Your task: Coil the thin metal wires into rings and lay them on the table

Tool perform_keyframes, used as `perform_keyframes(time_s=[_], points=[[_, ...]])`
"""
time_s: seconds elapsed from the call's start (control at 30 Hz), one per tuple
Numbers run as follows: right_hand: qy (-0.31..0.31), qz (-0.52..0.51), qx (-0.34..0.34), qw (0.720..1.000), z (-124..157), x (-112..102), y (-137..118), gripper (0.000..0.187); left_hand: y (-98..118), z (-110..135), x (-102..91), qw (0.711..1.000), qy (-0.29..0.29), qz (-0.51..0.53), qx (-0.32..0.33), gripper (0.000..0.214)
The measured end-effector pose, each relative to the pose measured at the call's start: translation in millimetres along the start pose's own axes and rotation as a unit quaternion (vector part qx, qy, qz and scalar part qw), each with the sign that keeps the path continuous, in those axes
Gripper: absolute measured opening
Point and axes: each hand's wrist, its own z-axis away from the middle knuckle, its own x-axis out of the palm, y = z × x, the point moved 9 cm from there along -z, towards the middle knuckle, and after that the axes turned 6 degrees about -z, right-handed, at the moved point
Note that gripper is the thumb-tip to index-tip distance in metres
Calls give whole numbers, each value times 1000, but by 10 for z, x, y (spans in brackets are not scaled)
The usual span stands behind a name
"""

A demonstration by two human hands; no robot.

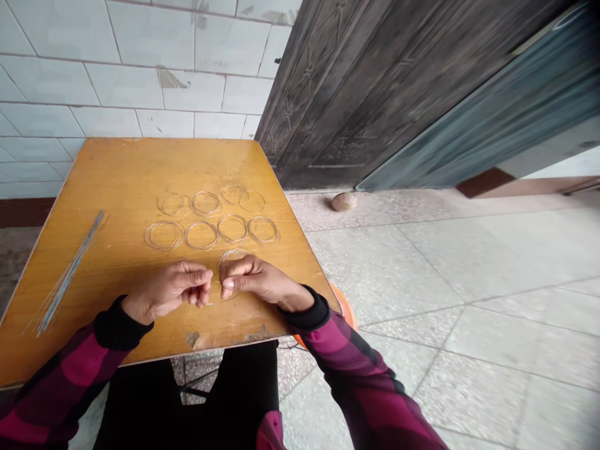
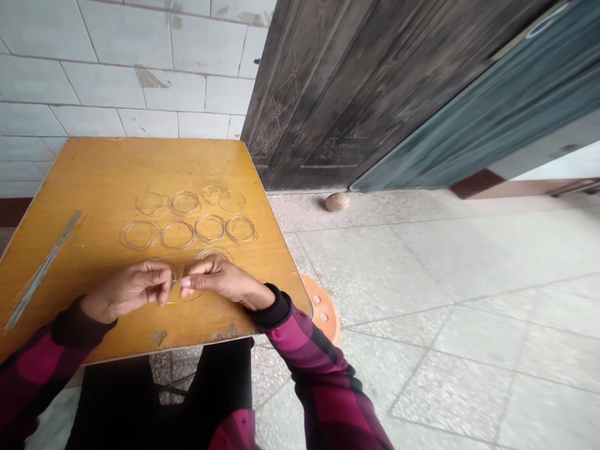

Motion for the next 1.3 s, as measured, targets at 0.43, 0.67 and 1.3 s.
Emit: perform_keyframes(time_s=[0.43,0.67,1.3], points=[[52,50,-11,997,13,-128,-27,39,11,0,-125,986,85,140,39,19],[76,201,-103,971,61,-117,-221,42,-20,-20,-128,988,90,121,40,17],[-95,291,-64,950,75,115,-52,42,-281,-3,145,991,-68,39,-106,13]])
